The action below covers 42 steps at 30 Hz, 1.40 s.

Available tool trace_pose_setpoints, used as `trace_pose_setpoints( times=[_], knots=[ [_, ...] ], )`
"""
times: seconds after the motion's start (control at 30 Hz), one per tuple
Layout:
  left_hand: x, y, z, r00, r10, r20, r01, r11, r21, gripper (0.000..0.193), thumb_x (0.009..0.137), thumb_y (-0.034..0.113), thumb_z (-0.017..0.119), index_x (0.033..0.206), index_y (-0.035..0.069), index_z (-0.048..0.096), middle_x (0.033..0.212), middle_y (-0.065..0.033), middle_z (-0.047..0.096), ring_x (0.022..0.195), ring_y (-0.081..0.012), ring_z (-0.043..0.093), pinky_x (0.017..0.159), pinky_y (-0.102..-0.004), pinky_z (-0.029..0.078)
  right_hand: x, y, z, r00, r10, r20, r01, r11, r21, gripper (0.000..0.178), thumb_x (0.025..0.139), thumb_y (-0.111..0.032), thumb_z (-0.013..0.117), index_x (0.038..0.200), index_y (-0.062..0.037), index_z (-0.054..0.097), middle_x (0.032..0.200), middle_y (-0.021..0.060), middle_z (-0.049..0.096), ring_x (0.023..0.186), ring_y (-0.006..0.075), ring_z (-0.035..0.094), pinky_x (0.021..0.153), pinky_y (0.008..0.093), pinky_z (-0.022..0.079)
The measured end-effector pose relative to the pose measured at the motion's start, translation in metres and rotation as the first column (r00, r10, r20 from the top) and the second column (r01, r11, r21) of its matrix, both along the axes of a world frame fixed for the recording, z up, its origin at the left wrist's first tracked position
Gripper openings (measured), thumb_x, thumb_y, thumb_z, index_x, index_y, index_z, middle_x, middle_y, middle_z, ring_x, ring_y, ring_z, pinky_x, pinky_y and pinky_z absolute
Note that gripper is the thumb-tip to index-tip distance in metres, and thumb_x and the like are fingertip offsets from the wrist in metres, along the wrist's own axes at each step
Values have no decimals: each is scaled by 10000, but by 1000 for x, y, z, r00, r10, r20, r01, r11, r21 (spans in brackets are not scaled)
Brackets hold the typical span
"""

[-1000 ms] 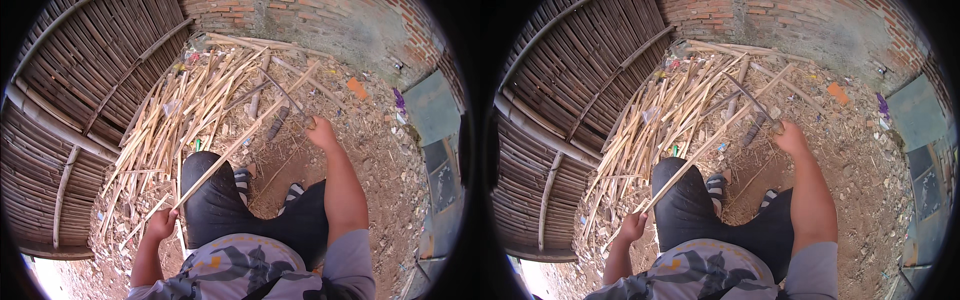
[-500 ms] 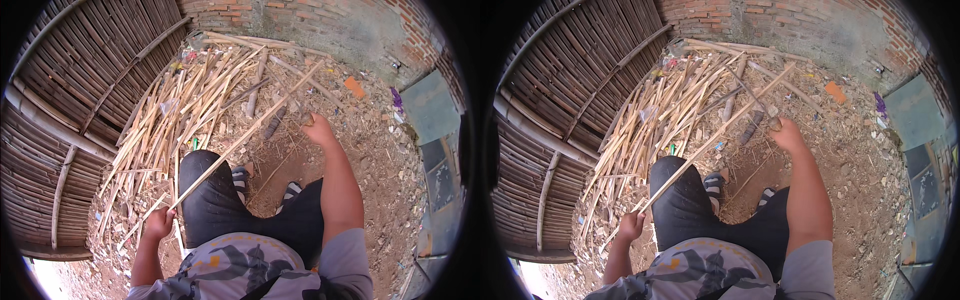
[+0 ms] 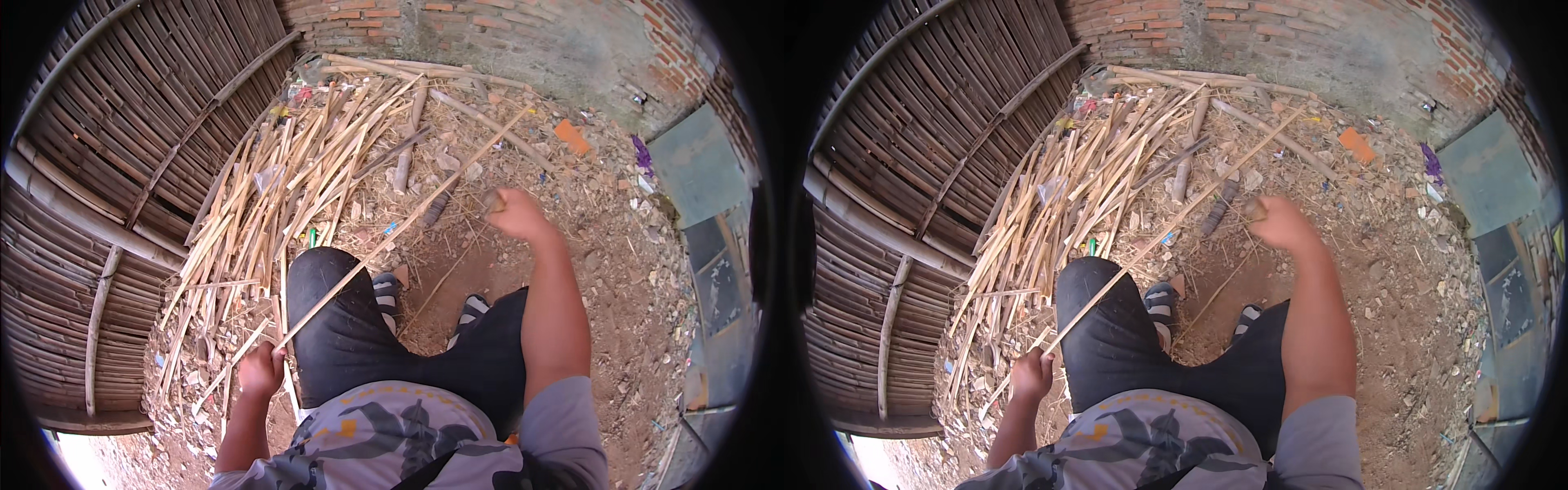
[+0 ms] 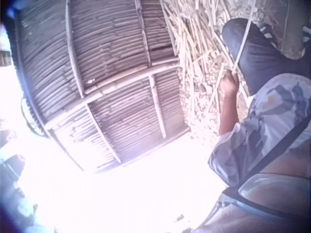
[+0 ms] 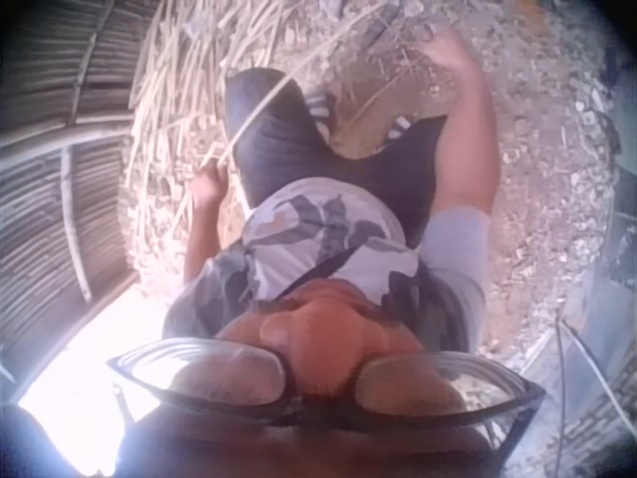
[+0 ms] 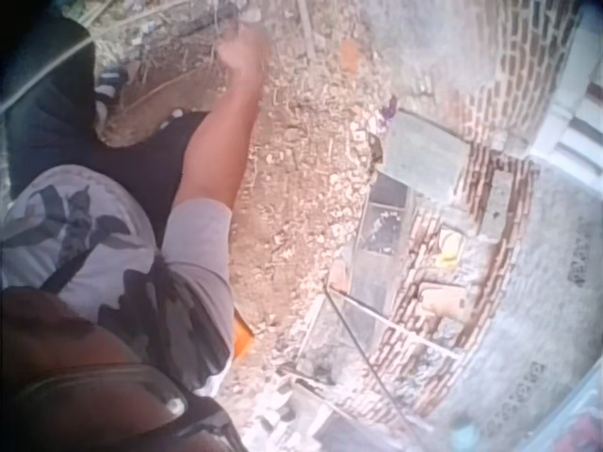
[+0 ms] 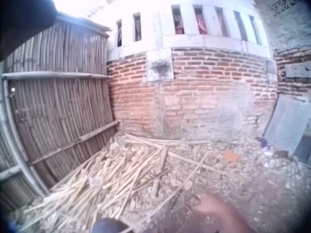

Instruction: The person shapes a thin strip of bamboo by shaving off excess material with a blade held in their right hand while supporting the strip with their left hand and lap.

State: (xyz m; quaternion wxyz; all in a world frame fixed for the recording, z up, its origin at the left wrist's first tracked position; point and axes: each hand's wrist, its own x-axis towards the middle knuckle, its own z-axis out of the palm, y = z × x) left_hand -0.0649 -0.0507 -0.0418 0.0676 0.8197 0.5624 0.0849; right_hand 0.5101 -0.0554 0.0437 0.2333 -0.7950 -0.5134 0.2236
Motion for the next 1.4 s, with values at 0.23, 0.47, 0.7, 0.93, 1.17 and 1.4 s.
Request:
trace_pose_setpoints(
  times=[0.23,0.47,0.7,0.93,1.17,1.4],
  knots=[
    [-2,-7,-8,998,36,-42,-34,998,50,376,969,444,608,897,78,568,726,-205,644,649,-441,648,574,-546,514,-25,4,-2,972,232,27,-229,969,-95,301,743,-169,705,1004,-19,689,814,160,664,761,275,655,713,408,523],
    [-11,0,-16,999,24,-27,-21,996,86,376,932,447,659,917,81,571,714,-216,635,661,-442,648,567,-550,511,-24,8,-3,987,158,-31,-160,980,-115,336,747,-160,721,1047,-11,691,809,167,665,771,258,659,721,393,527],
    [-11,10,0,996,-45,76,48,998,-34,401,957,414,638,800,50,574,652,-221,617,639,-451,630,564,-537,493,-9,-5,2,992,120,-27,-120,993,12,299,761,-161,736,1023,-24,695,782,136,664,751,241,669,707,394,519],
    [-9,25,24,964,-80,254,144,959,-244,470,971,408,624,720,12,593,591,-213,559,551,-417,571,528,-463,448,-29,-1,9,974,196,116,-203,977,60,277,777,-185,769,983,-25,676,758,110,646,729,247,637,688,405,494],
    [-14,34,26,963,-95,251,163,950,-267,502,981,412,605,698,-3,593,555,-209,519,515,-390,532,519,-444,434,25,-15,-8,989,-146,-29,148,983,109,246,813,-182,763,999,-43,682,809,129,675,751,279,664,707,424,506],
    [-21,35,20,959,-88,269,179,925,-334,551,1025,454,529,734,-13,569,571,-178,516,522,-278,495,542,-422,425,-12,-10,15,992,55,111,-69,990,124,275,814,-182,762,1038,-44,681,820,141,671,769,283,656,733,419,507]
  ],
)
